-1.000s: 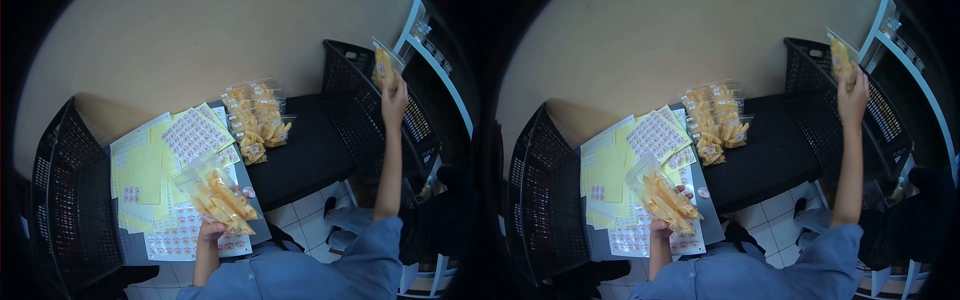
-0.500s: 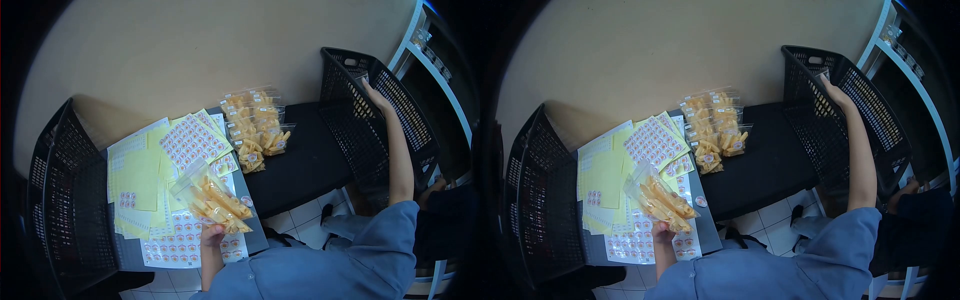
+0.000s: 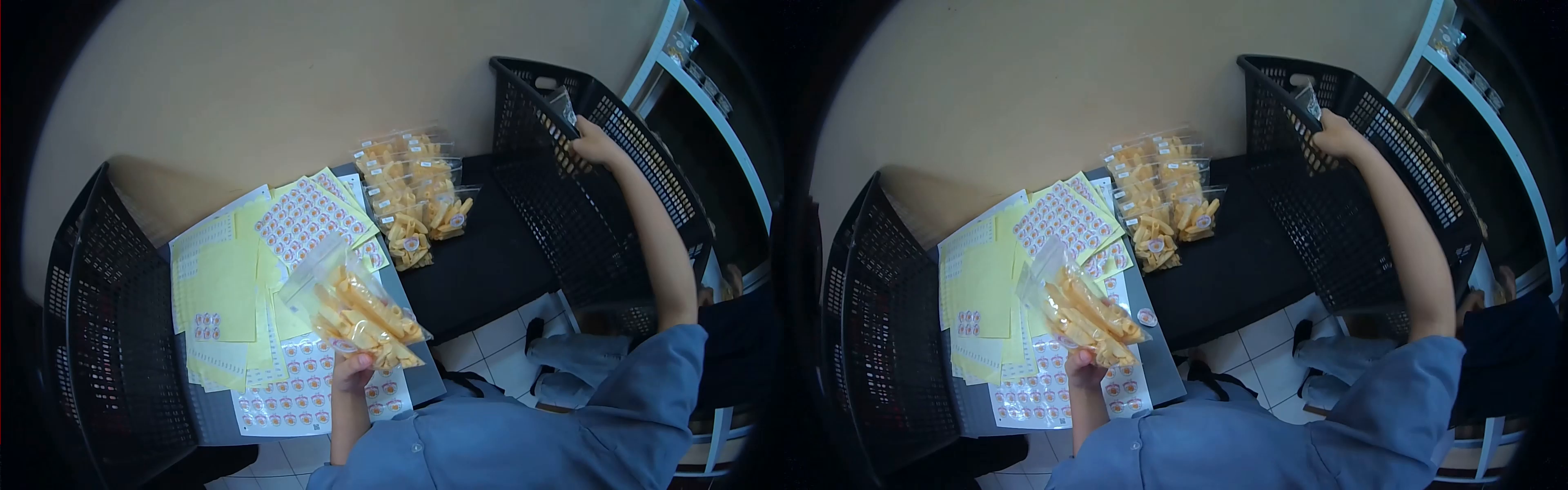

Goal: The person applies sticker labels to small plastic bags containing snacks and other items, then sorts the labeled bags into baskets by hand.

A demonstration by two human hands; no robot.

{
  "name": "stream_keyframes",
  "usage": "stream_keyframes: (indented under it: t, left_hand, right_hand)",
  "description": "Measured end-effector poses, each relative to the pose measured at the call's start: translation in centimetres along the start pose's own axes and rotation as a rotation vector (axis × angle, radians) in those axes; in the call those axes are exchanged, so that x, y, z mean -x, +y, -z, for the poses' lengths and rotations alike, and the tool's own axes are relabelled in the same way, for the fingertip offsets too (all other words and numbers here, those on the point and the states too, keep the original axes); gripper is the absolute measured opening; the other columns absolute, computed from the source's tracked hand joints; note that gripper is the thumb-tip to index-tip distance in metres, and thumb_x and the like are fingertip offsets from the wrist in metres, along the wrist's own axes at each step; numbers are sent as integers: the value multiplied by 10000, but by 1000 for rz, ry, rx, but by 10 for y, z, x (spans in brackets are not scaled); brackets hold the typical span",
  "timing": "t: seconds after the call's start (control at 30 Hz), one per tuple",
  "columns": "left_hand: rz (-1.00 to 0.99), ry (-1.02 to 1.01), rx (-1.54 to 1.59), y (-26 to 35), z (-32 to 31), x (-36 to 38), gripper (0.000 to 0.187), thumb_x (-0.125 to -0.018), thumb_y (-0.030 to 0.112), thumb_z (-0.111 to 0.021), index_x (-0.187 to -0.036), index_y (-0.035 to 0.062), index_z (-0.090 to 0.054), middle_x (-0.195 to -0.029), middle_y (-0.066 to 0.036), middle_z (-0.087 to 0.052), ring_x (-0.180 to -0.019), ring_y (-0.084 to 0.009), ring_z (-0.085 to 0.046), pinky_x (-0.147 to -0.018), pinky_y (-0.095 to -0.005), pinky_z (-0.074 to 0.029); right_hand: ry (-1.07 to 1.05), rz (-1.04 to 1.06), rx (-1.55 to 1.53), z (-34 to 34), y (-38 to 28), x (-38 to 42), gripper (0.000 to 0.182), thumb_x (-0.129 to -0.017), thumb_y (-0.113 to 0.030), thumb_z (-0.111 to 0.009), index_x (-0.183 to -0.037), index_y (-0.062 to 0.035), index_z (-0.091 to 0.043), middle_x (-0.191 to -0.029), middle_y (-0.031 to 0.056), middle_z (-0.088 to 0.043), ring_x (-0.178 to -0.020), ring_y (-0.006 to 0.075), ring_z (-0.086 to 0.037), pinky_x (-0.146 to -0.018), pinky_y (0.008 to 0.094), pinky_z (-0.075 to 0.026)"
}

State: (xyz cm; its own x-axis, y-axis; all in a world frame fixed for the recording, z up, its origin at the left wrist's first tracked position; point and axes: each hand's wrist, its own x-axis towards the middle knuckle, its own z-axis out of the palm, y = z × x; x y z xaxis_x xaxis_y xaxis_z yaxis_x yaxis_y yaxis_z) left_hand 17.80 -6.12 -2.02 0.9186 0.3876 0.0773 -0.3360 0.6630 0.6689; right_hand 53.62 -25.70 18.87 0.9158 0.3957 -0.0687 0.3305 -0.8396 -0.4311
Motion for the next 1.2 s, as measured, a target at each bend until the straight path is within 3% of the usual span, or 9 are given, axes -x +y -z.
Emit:
stream_keyframes:
  t: [0.13,0.27,0.37,0.43,0.63,0.7,0.83,1.0,1.2]
  left_hand:
    - [46,-49,87,-6,-6,-6,710,-601,126,-661,-1201,-2,-302,-1114,-119,-459,-1057,-242,-457,-898,-356,-373]
    - [99,5,20,-7,-23,-8,642,-640,123,-633,-1186,-12,-324,-1107,-114,-466,-1022,-220,-475,-872,-329,-378]
    - [148,-1,37,-6,-31,-10,628,-655,122,-620,-1189,-16,-319,-1107,-113,-465,-1016,-215,-477,-869,-324,-378]
    - [168,-40,52,-10,-31,-15,616,-664,120,-613,-1190,-15,-321,-1110,-114,-464,-1020,-213,-476,-871,-323,-376]
    - [155,-81,20,-13,-60,-35,561,-686,118,-625,-1160,-9,-354,-1101,-111,-473,-1007,-199,-487,-861,-311,-386]
    - [72,-50,-318,-15,-70,-39,561,-679,114,-660,-1141,-8,-366,-1079,-106,-488,-978,-187,-504,-835,-308,-408]
    - [19,-107,-559,-11,-88,-42,614,-632,95,-718,-1126,-15,-371,-1044,-93,-510,-934,-180,-524,-812,-289,-421]
    - [-220,-338,-509,-11,-90,-57,1194,-550,228,-779,-1295,137,150,-1323,-159,-89,-1219,-293,-174,-940,-434,-248]
    - [-114,-77,-316,-32,-59,-63,645,-789,393,-495,-1259,169,-114,-1293,-163,-195,-1145,-292,-310,-849,-399,-361]
  right_hand:
    - [30,16,38,-2,13,-17,863,-690,-628,-487,-1176,71,-344,-1074,238,-474,-1027,275,-482,-845,360,-405]
    - [-78,-77,-322,4,20,-23,850,-723,-612,-455,-1190,88,-338,-1116,240,-447,-1076,276,-444,-888,355,-371]
    - [360,20,-38,-4,13,-15,740,-768,-534,-460,-1198,58,-350,-1150,202,-440,-1109,259,-411,-921,344,-336]
    - [441,518,-127,-11,-22,11,628,-793,-445,-479,-1198,21,-365,-1136,149,-459,-1097,233,-413,-929,331,-324]
    - [-803,488,-574,-83,-90,127,767,-758,-297,-601,-1311,-56,-127,-1202,163,-372,-1099,253,-401,-881,365,-377]
    - [-538,892,-375,-94,-90,145,939,-692,-292,-678,-1316,-35,-24,-1231,229,-318,-1115,291,-392,-879,393,-378]
    - [-484,795,-479,-106,-85,134,949,-671,-299,-693,-1292,17,-49,-1181,258,-378,-1079,299,-436,-889,368,-369]
    - [-170,849,-499,-70,-77,107,724,-694,-220,-670,-1229,14,-240,-1072,179,-483,-969,246,-514,-843,328,-412]
    - [565,490,-300,65,1,21,563,-730,-242,-633,-1134,37,-357,-963,175,-542,-776,218,-600,-695,283,-496]
